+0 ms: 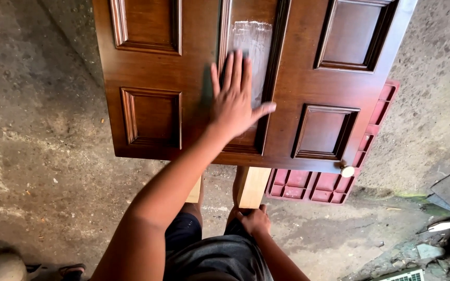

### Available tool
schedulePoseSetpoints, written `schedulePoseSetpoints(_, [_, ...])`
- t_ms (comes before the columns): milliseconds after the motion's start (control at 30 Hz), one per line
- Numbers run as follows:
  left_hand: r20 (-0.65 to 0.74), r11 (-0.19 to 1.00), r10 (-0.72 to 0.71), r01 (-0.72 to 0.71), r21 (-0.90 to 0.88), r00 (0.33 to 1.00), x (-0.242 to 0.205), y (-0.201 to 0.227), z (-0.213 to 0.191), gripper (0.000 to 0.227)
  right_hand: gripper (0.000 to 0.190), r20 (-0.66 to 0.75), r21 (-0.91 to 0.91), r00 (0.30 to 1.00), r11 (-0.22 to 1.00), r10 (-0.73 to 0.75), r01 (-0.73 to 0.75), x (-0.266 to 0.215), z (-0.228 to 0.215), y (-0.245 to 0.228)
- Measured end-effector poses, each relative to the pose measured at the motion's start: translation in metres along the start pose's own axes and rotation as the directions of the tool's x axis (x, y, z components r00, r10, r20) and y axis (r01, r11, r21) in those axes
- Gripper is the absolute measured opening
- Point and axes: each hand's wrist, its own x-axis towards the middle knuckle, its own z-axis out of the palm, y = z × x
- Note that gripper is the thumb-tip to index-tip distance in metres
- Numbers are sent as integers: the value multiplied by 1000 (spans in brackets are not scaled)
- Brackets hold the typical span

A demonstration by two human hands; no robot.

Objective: Sanding the surface of a wooden door panel to prepare it for finishing

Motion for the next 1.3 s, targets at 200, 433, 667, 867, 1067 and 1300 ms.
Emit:
schedulePoseSetpoints(200, [-88,999,46,-46,3,995,-30,4,11,124,90,51,-61,998,998,21,-18,-9,-14,-7])
schedulePoseSetpoints(433, [-5,1000,27,-27,8,1000,20,1,-24,117,88,21,-53,999,998,-44,45,-5,-13,1])
schedulePoseSetpoints(667, [-65,997,78,-78,2,995,-8,0,-6,124,86,34,-79,998,996,-49,52,2,-15,-4])
schedulePoseSetpoints(867, [-52,999,50,-50,8,997,10,-4,-16,116,87,17,-80,999,996,-45,46,12,-10,4])
schedulePoseSetpoints(1067, [7,999,25,-25,28,1000,-7,0,-5,112,84,25,-51,999,998,-42,43,1,-18,0])
schedulePoseSetpoints(1300, [-158,999,-15,21,41,987,-23,1,6,124,84,41,-57,999,998,-24,26,-2,-21,-2])
